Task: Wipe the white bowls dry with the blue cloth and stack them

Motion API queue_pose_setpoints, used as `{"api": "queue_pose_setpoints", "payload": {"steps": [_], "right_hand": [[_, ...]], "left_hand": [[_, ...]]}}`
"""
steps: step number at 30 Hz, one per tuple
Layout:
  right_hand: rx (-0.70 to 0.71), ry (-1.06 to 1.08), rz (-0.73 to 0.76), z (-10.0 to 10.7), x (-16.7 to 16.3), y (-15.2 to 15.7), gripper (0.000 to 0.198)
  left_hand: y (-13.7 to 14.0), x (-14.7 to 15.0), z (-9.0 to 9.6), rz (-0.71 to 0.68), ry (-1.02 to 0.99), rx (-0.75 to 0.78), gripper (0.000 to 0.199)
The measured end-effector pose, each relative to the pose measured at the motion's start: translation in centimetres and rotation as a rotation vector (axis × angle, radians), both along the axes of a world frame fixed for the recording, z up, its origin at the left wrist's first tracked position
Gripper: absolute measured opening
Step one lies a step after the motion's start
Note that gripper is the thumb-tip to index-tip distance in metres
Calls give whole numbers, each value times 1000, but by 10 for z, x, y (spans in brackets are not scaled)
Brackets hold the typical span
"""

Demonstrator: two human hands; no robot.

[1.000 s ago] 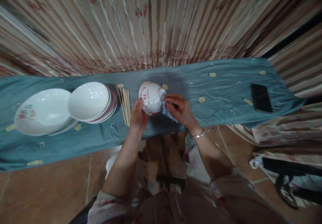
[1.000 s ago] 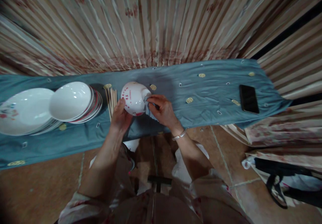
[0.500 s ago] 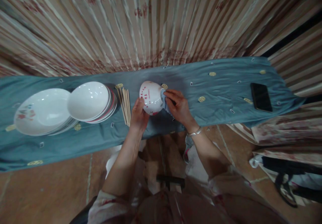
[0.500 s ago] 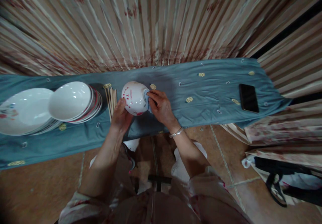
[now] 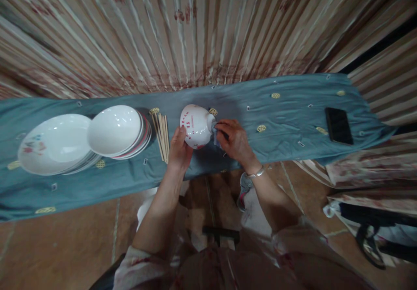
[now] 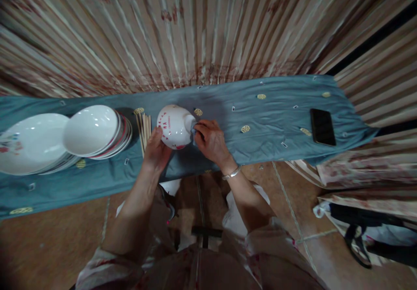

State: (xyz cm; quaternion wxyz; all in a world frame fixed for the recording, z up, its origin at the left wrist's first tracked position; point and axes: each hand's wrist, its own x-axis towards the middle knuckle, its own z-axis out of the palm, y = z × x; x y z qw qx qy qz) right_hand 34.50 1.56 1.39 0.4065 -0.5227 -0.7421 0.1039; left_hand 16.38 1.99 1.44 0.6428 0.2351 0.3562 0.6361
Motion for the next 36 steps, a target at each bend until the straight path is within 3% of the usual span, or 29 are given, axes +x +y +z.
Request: {"api": "queue_pose_setpoints", "payload": {"steps": [12,17,30,36], "right_hand": [[-108,332,141,-4,-2,-1,18],[-74,411,145,-8,-5,1,22],[47,59,-39,-7,-4,11,30],[41,20,-65,-6,0,10,28]], "left_hand": [[2,-1,-1,-2,-6,-12,33],[0,0,1,-29,12,6,34],[-3,2,2,-30,78,13,39],[-3,2,3,-35,62,14,41]]}}
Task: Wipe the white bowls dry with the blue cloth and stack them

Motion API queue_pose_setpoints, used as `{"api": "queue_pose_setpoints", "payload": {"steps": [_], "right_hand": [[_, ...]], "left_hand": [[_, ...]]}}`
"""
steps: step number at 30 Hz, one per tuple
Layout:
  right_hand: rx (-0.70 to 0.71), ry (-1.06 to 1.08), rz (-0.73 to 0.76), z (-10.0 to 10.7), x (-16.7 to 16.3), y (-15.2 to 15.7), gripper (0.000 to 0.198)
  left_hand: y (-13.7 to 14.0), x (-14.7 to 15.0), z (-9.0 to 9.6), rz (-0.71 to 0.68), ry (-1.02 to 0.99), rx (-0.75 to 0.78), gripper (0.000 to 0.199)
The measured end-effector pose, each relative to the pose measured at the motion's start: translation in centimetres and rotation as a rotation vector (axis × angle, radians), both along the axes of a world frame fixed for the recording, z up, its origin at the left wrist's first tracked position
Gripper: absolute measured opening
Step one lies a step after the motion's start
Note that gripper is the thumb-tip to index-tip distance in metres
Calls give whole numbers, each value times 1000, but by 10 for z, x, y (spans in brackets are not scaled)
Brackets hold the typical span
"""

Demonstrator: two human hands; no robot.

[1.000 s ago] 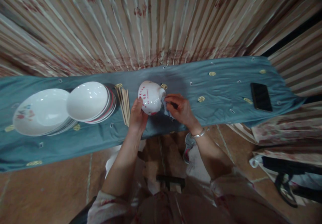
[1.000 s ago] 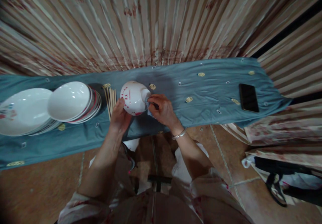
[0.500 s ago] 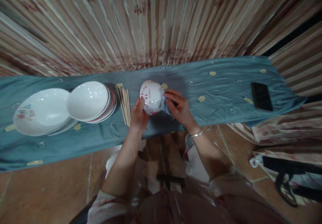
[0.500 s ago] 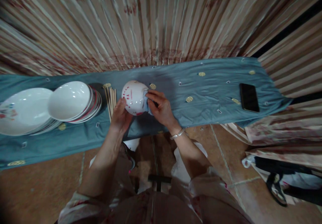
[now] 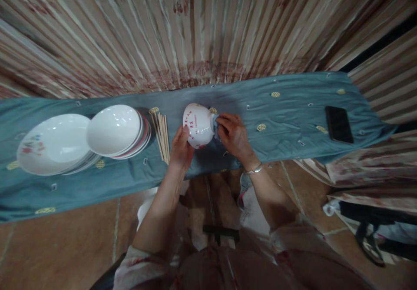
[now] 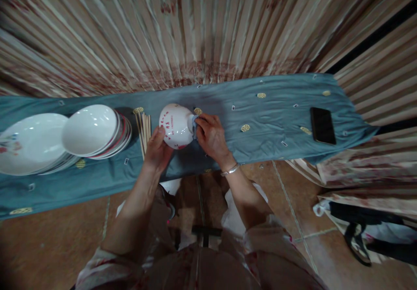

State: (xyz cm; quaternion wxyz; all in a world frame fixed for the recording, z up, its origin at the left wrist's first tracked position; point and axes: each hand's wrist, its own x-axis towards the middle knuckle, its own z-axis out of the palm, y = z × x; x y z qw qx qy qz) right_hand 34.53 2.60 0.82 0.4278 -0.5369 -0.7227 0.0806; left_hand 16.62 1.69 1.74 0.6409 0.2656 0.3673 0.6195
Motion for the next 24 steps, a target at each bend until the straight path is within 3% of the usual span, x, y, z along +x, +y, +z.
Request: {"api": "queue_pose_setpoints", "payload": {"steps": [17,24], "right_hand": [[-25,-25,58,7,6,-9,21],[-92,129,138,8,3,-13,18]], "left_hand": [[1,0,1,10,-14,-22,39],[2,0,-1,19,-12,-6,40]]}}
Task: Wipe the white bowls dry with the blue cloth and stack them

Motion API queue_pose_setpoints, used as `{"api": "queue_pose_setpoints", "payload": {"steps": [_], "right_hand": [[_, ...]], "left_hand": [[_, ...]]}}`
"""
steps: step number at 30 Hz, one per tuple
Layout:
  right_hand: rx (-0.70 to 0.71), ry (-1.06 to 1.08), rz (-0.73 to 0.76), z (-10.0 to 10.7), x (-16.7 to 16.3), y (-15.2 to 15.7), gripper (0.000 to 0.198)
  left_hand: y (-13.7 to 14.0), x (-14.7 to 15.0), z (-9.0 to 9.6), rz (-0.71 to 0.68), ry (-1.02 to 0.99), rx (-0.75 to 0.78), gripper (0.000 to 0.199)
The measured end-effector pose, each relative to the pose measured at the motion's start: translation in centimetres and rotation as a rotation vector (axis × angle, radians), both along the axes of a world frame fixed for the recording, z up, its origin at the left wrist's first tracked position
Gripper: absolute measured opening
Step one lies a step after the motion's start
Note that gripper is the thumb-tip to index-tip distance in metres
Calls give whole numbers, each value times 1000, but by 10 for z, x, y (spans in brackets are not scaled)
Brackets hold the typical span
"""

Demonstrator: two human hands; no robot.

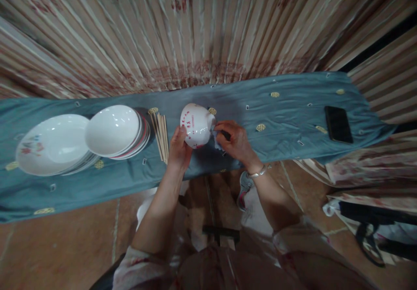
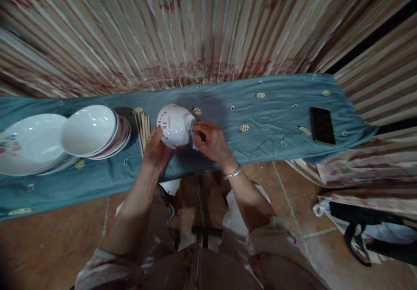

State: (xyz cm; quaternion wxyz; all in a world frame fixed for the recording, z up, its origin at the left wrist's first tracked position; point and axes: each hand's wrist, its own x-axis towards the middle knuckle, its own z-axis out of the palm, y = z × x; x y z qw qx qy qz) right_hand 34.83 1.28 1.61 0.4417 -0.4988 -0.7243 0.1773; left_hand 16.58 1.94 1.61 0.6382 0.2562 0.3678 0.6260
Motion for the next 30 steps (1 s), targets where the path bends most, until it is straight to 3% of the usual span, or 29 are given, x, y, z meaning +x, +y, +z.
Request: {"api": "queue_pose_setpoints", "payload": {"steps": [6,15,22,30], "right_hand": [[-26,155,-3,-1,-11,-5,18],[151,-29,-85,4,-20,-6,30],[112,-33,-89,5,-13,5,36],[14,5,-224,-18,-4,22,33]], "left_hand": [[1,-1,0,-10,-18,-20,34],[-6,6,7,-33,0,23,34],[-8,10,5,-47,46,19,36],[-9,11,6,-49,60,34,42]]}}
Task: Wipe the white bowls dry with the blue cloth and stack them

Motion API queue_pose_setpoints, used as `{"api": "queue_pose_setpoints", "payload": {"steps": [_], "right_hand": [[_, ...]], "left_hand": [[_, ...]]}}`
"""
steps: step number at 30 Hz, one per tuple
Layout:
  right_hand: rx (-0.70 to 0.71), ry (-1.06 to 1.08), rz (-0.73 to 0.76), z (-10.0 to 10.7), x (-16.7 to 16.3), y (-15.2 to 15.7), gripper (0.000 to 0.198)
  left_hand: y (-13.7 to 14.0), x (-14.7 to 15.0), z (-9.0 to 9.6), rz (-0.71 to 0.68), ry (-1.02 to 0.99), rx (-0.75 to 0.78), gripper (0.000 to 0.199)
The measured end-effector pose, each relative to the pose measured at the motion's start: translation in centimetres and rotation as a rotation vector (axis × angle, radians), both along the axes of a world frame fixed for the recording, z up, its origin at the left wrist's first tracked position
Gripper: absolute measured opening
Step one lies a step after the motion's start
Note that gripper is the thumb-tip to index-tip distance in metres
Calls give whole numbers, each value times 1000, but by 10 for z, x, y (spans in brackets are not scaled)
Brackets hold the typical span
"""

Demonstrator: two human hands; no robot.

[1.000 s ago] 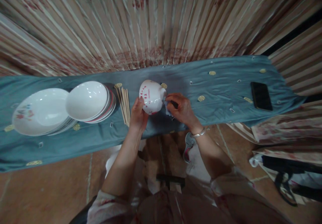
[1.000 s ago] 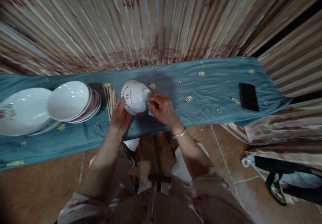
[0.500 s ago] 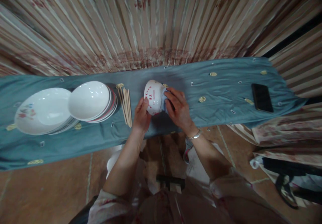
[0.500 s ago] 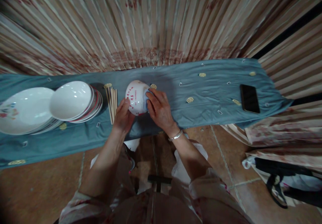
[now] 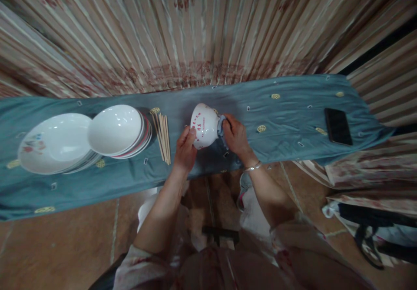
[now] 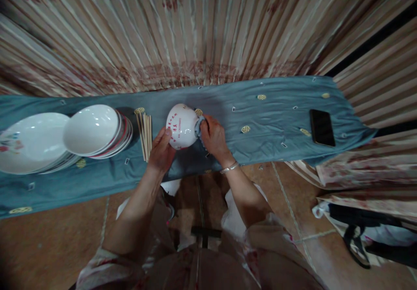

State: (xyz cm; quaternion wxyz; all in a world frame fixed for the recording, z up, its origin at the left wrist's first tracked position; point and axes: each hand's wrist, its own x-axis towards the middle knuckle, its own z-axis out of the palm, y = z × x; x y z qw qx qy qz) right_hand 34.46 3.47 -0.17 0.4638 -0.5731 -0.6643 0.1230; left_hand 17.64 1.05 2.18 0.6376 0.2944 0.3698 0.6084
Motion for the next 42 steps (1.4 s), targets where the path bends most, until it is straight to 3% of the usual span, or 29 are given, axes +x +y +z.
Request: {"api": "queue_pose_setpoints", "payload": {"steps": [14,22,30,36,42], "right_hand": [[-171,-4,-30,-8,0,-10,30],[-416,-76,-18,3,-11,-26,31],[-435,-19,21,3,-10,-33,27],[-499,117,100,13,-12,-41,29],[-571,426,212,23,-2,-46,42]], "left_hand": [[2,-3,1,12,-15,-6,35],[3,-5,1,-4,21,-2,32],[4,-2,-2,27,91,-7,34],[2,0,-1,24,203,10,41],[-2,10,-4,-27,310,77,43]]}}
